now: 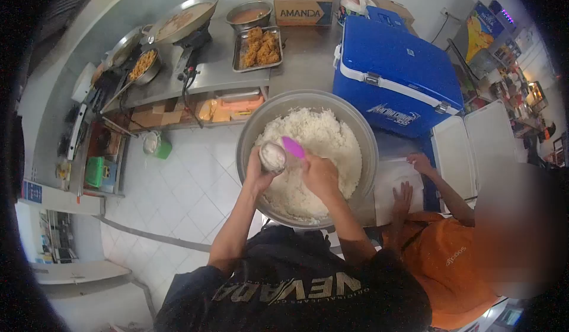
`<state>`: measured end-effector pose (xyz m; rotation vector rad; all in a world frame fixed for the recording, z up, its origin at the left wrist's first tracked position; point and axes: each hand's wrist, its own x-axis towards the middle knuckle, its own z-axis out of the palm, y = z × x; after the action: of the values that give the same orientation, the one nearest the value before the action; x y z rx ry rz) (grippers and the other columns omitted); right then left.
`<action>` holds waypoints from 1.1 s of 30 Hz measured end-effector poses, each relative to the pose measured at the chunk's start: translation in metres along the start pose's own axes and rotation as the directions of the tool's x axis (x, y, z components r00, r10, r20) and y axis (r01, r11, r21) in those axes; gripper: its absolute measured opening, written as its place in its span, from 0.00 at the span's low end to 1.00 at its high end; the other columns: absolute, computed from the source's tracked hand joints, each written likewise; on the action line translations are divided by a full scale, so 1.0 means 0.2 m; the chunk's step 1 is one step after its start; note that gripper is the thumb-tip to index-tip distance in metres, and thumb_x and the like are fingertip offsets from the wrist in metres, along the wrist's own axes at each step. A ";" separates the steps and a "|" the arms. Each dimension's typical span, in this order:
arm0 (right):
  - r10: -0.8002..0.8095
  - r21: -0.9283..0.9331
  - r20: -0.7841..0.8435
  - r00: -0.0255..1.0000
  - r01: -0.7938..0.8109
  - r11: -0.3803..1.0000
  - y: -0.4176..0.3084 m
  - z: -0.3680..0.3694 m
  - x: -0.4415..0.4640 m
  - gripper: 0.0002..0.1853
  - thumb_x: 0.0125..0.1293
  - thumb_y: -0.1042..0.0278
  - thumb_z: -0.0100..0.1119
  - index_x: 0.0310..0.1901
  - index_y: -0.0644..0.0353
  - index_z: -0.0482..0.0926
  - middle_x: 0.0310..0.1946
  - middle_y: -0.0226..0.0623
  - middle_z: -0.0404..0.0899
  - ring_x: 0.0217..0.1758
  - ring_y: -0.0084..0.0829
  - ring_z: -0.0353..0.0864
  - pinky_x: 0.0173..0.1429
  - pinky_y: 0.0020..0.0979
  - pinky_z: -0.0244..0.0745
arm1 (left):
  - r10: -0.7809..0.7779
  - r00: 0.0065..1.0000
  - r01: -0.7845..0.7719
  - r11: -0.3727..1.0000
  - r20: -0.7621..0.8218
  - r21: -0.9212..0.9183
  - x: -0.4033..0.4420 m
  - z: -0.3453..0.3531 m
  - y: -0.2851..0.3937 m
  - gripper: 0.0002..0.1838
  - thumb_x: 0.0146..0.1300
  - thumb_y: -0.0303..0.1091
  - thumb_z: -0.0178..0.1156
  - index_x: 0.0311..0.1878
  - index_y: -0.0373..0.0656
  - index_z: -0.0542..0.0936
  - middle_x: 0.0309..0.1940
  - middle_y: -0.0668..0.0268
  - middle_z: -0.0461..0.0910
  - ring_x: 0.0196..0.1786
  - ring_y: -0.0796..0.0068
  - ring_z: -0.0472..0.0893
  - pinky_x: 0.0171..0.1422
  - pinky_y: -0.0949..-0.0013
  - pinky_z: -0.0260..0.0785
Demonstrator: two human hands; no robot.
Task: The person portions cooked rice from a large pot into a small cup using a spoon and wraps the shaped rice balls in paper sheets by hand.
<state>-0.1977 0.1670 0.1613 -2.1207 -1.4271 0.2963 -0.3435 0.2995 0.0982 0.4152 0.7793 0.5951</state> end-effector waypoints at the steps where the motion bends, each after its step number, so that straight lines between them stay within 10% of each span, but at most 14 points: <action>1: 0.060 0.084 -0.016 0.998 -0.058 0.995 0.04 -0.03 0.00 0.16 0.73 0.65 0.49 0.53 0.65 0.81 0.30 0.56 0.83 0.34 0.55 0.84 0.39 0.49 0.77 | 0.013 1.000 -0.014 1.000 -0.005 -0.024 -0.03 0.02 0.03 0.25 0.74 0.54 0.37 0.60 0.52 0.76 0.55 0.64 0.80 0.56 0.63 0.80 0.57 0.50 0.73; 4: 0.192 0.457 0.049 0.980 -0.193 0.868 0.19 0.01 -0.03 0.18 0.74 0.67 0.50 0.61 0.62 0.77 0.30 0.60 0.81 0.36 0.58 0.83 0.39 0.49 0.75 | 0.016 0.999 -0.011 0.990 0.034 -0.140 0.01 -0.02 0.02 0.26 0.75 0.54 0.35 0.61 0.52 0.76 0.57 0.64 0.79 0.58 0.62 0.79 0.58 0.47 0.73; 7: 0.175 0.486 0.003 0.985 -0.154 0.860 0.11 0.18 -0.13 0.21 0.74 0.73 0.50 0.66 0.62 0.74 0.31 0.55 0.82 0.32 0.27 0.81 0.37 0.29 0.73 | 0.040 0.998 -0.032 0.992 0.058 -0.123 -0.01 0.03 -0.01 0.26 0.76 0.55 0.37 0.61 0.50 0.76 0.56 0.64 0.80 0.57 0.62 0.80 0.56 0.47 0.75; 12: 0.127 0.287 0.198 0.972 -0.182 0.941 -0.17 0.16 -0.15 0.19 0.72 0.73 0.47 0.62 0.59 0.77 0.45 0.63 0.81 0.50 0.65 0.78 0.56 0.56 0.72 | 0.051 0.997 -0.046 0.997 0.064 -0.069 -0.02 0.05 -0.07 0.24 0.76 0.53 0.43 0.60 0.47 0.77 0.53 0.63 0.81 0.54 0.64 0.82 0.56 0.53 0.78; 18: -0.091 0.284 0.437 0.895 -0.041 0.958 -0.04 -0.03 0.03 0.15 0.73 0.71 0.49 0.56 0.63 0.81 0.49 0.60 0.82 0.54 0.56 0.82 0.59 0.43 0.76 | 0.068 0.993 -0.067 0.998 0.095 -0.017 -0.07 0.01 0.06 0.20 0.75 0.48 0.47 0.53 0.45 0.80 0.48 0.65 0.84 0.52 0.71 0.84 0.55 0.62 0.80; 22: -0.226 0.425 0.195 0.954 0.126 0.896 -0.12 0.09 0.06 0.15 0.71 0.70 0.51 0.53 0.66 0.81 0.48 0.60 0.82 0.53 0.53 0.82 0.58 0.45 0.75 | 0.128 0.992 -0.128 0.987 0.014 0.093 -0.14 0.10 0.12 0.20 0.76 0.47 0.47 0.55 0.43 0.79 0.48 0.64 0.84 0.51 0.72 0.84 0.55 0.64 0.79; 25: -0.299 0.393 0.464 0.834 0.109 0.913 -0.05 -0.03 0.18 0.16 0.71 0.70 0.52 0.56 0.66 0.80 0.50 0.57 0.82 0.55 0.49 0.83 0.60 0.42 0.75 | 0.023 0.992 -0.033 0.997 0.125 0.076 -0.08 -0.07 0.09 0.23 0.76 0.52 0.45 0.60 0.48 0.77 0.52 0.64 0.82 0.54 0.68 0.82 0.55 0.58 0.77; 33: -0.113 0.421 0.237 0.965 0.003 0.907 -0.03 -0.15 -0.15 0.22 0.77 0.65 0.49 0.68 0.63 0.70 0.48 0.61 0.82 0.52 0.56 0.84 0.57 0.45 0.75 | 0.065 0.953 0.014 0.966 0.295 -0.257 -0.46 -0.09 0.26 0.26 0.76 0.52 0.41 0.64 0.44 0.73 0.59 0.58 0.79 0.60 0.57 0.80 0.60 0.48 0.74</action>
<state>-0.2015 0.1318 0.1858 -1.7293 -1.4113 0.8048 -0.4269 0.2826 0.1630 0.2686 0.3975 0.6301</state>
